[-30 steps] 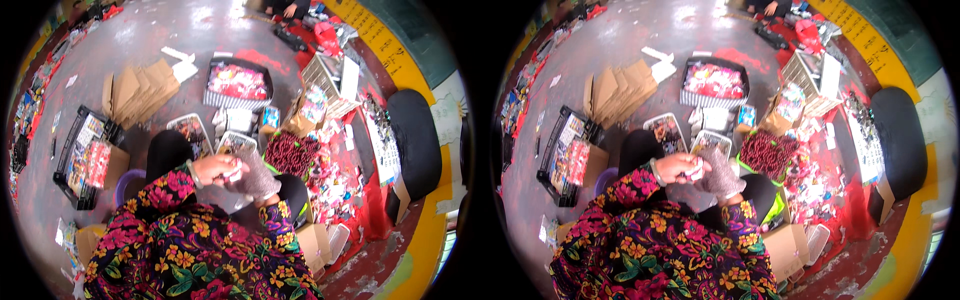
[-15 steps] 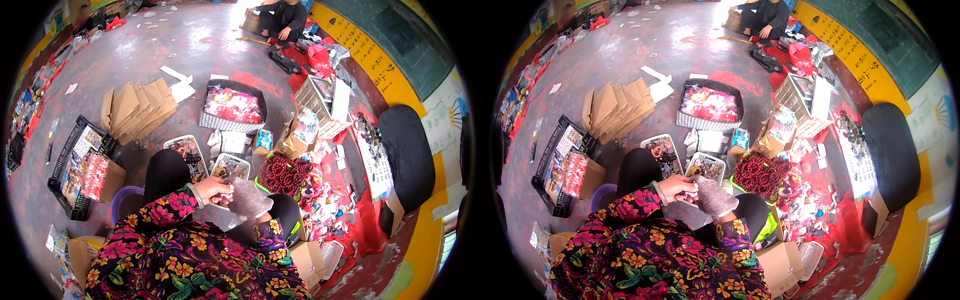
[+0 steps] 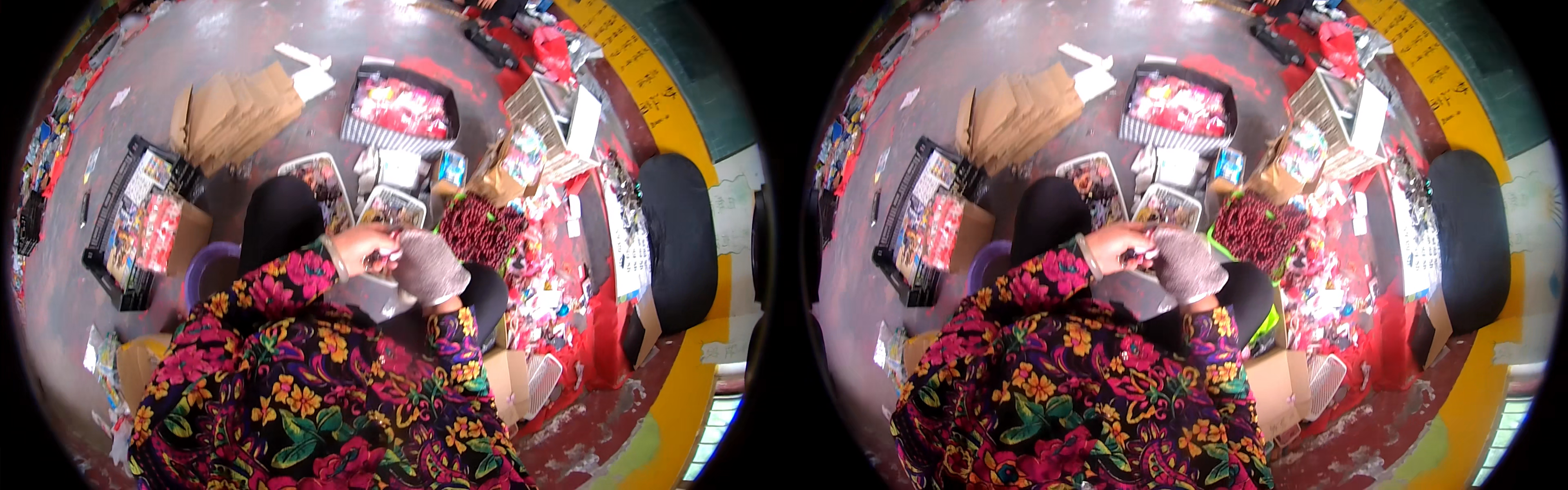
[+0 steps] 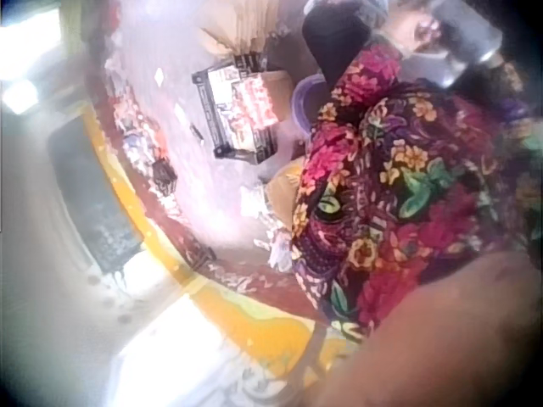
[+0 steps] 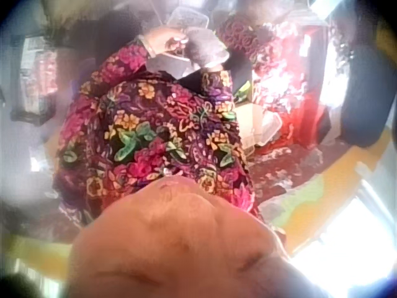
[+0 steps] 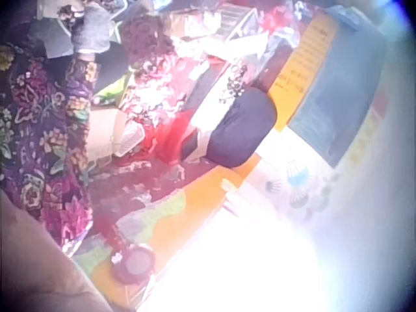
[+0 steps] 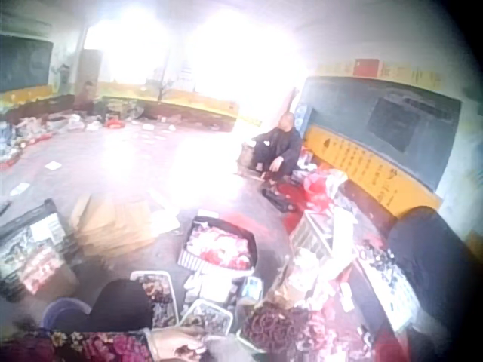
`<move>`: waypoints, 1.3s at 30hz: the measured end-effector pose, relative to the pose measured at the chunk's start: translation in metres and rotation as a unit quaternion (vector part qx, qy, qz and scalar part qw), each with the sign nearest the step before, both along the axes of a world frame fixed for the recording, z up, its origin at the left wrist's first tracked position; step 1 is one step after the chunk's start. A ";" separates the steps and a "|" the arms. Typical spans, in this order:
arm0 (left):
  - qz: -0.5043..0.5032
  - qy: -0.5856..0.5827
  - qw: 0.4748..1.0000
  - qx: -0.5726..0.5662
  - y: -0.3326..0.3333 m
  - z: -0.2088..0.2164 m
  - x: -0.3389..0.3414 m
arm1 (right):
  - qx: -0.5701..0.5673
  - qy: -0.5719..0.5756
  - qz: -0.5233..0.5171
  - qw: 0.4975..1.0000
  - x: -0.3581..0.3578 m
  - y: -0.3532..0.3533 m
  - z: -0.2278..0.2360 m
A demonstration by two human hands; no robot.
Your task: The person sits on the floor and wipes small jewelry items with a cloth, handling them one at a time. They pick items from a white basket, wipe them, and place them into another basket.
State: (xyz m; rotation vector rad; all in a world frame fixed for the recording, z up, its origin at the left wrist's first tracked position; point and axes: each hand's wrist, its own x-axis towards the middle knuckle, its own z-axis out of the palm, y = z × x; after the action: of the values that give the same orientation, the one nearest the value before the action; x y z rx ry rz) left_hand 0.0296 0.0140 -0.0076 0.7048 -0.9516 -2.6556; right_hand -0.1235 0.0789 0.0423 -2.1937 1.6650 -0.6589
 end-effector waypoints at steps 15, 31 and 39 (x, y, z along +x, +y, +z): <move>0.138 -0.034 0.987 0.070 0.007 0.018 -0.005 | 0.017 -0.060 -0.096 0.993 -0.003 0.002 0.000; 0.061 0.089 0.991 0.085 0.002 0.019 -0.005 | 0.067 -0.025 -0.019 0.997 -0.009 -0.005 -0.019; 0.143 -0.003 0.986 0.082 0.008 0.018 -0.005 | 0.052 0.064 0.058 0.995 -0.006 -0.010 -0.007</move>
State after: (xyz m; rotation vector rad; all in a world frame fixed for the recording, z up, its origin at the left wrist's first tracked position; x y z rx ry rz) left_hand 0.0242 0.0217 0.0106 0.8177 -0.5856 -2.4953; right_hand -0.1295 0.0690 0.0354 -2.2795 1.5781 -0.4009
